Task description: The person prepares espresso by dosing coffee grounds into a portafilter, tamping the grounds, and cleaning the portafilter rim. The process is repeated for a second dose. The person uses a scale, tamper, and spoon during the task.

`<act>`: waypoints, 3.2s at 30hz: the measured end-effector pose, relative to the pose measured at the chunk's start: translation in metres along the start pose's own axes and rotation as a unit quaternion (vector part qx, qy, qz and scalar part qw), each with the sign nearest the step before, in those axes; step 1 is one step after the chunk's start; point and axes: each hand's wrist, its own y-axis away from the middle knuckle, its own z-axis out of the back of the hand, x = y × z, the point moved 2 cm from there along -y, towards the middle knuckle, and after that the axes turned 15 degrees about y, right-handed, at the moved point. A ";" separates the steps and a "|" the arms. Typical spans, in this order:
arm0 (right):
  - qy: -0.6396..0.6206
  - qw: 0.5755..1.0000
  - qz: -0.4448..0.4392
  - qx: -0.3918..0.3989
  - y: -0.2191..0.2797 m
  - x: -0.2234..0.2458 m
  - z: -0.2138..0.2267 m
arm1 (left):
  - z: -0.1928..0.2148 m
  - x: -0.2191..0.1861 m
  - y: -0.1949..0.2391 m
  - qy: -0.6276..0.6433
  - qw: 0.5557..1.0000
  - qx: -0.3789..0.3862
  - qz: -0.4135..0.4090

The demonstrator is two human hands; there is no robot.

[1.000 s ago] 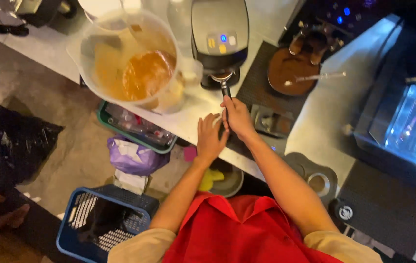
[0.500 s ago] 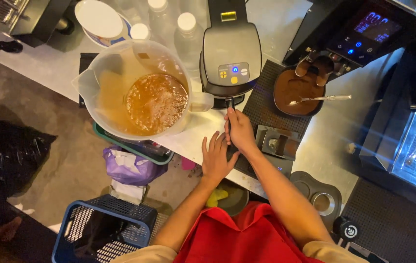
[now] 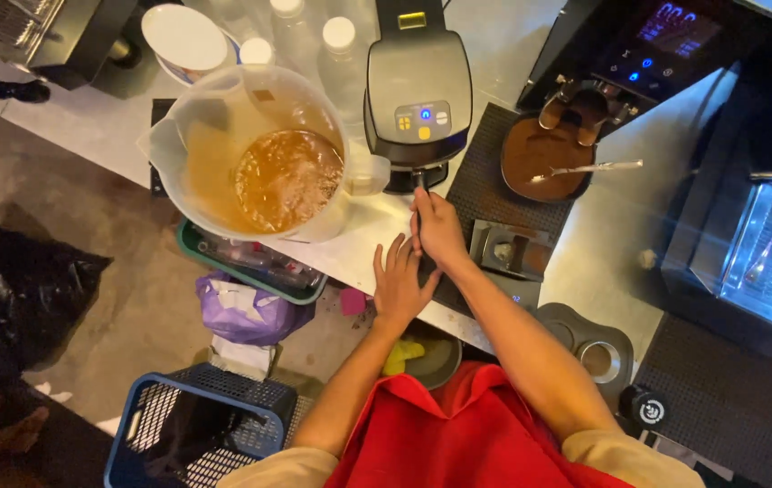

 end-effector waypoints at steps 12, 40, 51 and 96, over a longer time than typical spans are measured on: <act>-0.012 0.991 -0.023 0.132 0.205 -0.047 0.187 | -0.010 0.003 0.014 0.226 0.961 -0.144 -0.070; -0.450 0.831 0.160 -0.284 0.131 -0.132 0.549 | -0.358 -0.437 0.106 0.157 0.963 0.203 -0.086; -0.390 0.850 0.295 -0.195 0.162 -0.123 0.540 | -0.356 -0.439 0.103 0.122 0.958 0.228 -0.122; -0.118 0.990 -0.062 0.050 0.293 -0.127 0.747 | -0.348 -0.456 0.098 0.143 0.963 0.211 -0.088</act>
